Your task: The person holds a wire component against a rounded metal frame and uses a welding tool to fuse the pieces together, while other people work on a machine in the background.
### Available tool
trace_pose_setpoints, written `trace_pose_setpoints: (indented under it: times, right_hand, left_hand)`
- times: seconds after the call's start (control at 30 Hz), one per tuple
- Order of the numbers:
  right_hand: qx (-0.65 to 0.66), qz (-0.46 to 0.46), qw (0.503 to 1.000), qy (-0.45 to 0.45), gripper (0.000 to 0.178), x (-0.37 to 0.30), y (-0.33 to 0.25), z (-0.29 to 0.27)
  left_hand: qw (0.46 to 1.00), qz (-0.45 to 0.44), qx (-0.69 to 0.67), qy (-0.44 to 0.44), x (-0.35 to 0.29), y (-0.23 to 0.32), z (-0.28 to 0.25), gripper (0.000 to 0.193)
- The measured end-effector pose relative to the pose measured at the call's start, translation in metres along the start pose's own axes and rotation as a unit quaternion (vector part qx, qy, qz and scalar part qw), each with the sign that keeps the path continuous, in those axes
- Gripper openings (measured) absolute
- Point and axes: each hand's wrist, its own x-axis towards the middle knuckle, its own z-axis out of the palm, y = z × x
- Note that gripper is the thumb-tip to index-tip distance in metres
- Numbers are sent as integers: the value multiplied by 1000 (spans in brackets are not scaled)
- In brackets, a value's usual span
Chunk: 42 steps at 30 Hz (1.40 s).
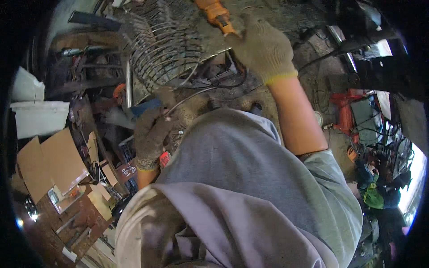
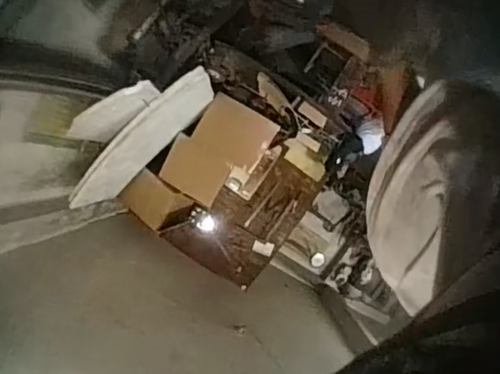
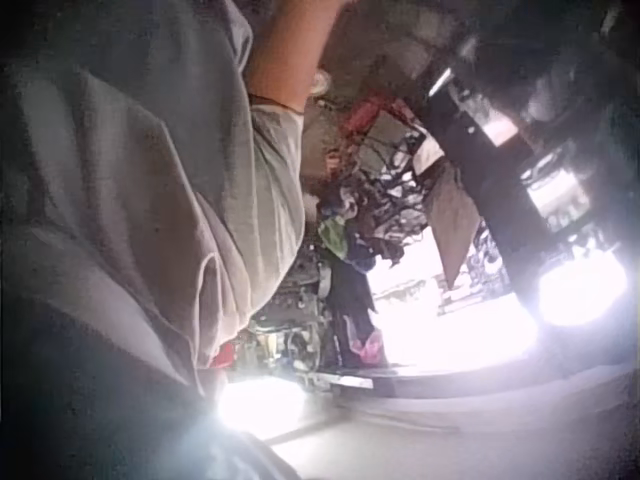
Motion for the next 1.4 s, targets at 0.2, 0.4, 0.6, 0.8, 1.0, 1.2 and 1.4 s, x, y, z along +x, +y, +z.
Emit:
trace_pose_setpoints:
  times: [0.2, 0.4, 0.6, 0.8, 1.0, 1.2, 1.4]
  right_hand:
    - [134, -38, 989, -47, 49, -52, 39, 10]
    - [311, -89, 945, 51, 50, -103, 64, 12]
    - [319, -63, 944, -51, 36, -183, 39, 1]
    - [369, 97, 923, 40, 38, -259, 21, 16]
    - [328, 202, 921, 53, 40, -317, 17, 20]
    - [300, 187, 935, 37, 40, -359, 28, 14]
    - [373, 237, 892, 98, 44, -425, 72, -12]
  left_hand:
    - [998, 2, -50, -32, 4, 15, 24, 26]
    - [968, -126, -146, -163, 15, 50, 44, 27]
    - [957, -23, -79, -279, 37, 32, 64, 22]
    - [921, 237, -56, -305, 29, 11, 96, 27]
    - [875, 330, -5, -353, 15, -7, 115, 33]
    - [811, 447, 27, -375, -6, 8, 131, 36]
    - [844, 278, 39, -457, -33, 48, 193, 33]
